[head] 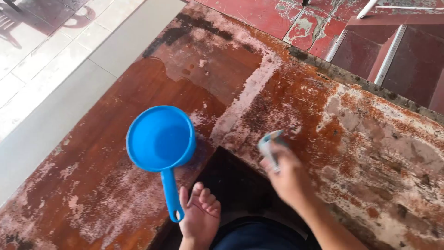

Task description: Cleaning a worn wooden counter using a cloth and water from a scoop.

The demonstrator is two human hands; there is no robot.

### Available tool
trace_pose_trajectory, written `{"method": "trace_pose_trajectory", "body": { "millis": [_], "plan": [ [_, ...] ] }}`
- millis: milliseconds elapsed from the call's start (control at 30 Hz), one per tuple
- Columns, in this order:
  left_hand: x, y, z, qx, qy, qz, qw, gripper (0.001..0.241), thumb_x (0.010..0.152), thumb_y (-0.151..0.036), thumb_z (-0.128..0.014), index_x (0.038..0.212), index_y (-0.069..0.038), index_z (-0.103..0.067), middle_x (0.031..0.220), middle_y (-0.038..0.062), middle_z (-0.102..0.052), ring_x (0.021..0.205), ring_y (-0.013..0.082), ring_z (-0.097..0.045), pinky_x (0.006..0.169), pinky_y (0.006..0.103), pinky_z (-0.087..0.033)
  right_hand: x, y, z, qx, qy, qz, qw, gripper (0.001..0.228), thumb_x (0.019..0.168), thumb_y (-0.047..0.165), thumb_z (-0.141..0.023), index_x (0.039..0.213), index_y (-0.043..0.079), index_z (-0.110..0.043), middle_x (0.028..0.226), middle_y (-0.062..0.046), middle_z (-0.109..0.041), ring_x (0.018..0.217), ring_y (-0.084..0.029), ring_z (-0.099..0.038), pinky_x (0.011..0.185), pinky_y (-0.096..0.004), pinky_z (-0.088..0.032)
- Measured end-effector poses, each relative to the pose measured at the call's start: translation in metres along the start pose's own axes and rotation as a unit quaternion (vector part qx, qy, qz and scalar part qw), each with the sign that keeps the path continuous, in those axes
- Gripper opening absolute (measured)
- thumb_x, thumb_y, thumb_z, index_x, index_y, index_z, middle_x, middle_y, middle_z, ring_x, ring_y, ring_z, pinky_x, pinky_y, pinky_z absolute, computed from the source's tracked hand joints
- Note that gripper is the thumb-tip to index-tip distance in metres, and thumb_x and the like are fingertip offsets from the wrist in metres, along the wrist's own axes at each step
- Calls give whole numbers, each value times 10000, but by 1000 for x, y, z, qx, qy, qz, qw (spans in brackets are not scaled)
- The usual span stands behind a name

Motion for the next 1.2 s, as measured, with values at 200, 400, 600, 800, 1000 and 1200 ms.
{"method": "trace_pose_trajectory", "body": {
  "millis": [200,400,600,800,1000,1200],
  "plan": [
    [12,13,-48,616,48,-273,737,298,1041,-274,-546,966,-19,-680,756,78,-667,706,174,-627,665,305,-507,17,-18,-49,-147,-64,387,908,746,788,121,-767,1444,-63,-463,1553,-216,-420,1473,-335,-332,1219,-467,-257],
    [28,-15,-123,815,51,-406,410,132,968,-193,-653,976,-66,-691,861,119,-724,775,267,-702,691,373,-547,66,34,-77,-252,-38,373,892,775,840,156,-700,1508,-47,-364,1637,-197,-288,1534,-304,-234,1273,-434,-133],
    [47,-18,-130,812,-3,-424,401,187,919,-249,-699,1029,-98,-679,746,67,-692,647,229,-683,621,375,-534,47,92,-83,-173,72,485,854,722,865,167,-680,1509,28,-385,1652,-168,-268,1545,-277,-231,1281,-441,-120],
    [45,-20,-136,832,-1,-377,408,370,832,-342,-738,1133,-135,-677,715,28,-655,591,212,-649,589,369,-526,46,20,-59,-159,93,564,805,738,819,-2,-607,1539,101,-477,1670,-67,-355,1570,-203,-275,1282,-389,-184],
    [39,-10,-144,855,5,-397,332,481,799,-418,-761,1191,-150,-684,740,39,-631,693,254,-654,624,411,-512,102,68,-76,-176,58,515,837,785,775,-58,-533,1542,59,-414,1668,-112,-293,1564,-218,-225,1266,-400,-118],
    [46,-16,-136,862,-13,-364,352,518,808,-454,-741,1239,-177,-671,733,33,-620,687,244,-658,621,402,-517,51,47,-61,-142,236,562,780,749,774,-23,-543,1508,89,-445,1639,-70,-349,1550,-199,-239,1276,-394,-99]
  ]
}}
Point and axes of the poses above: each hand's wrist, its own x-axis towards the middle knuckle, its own z-axis out of the back of the hand, y = z × x, the point moved 7 cm from there along x, towards the middle knuckle
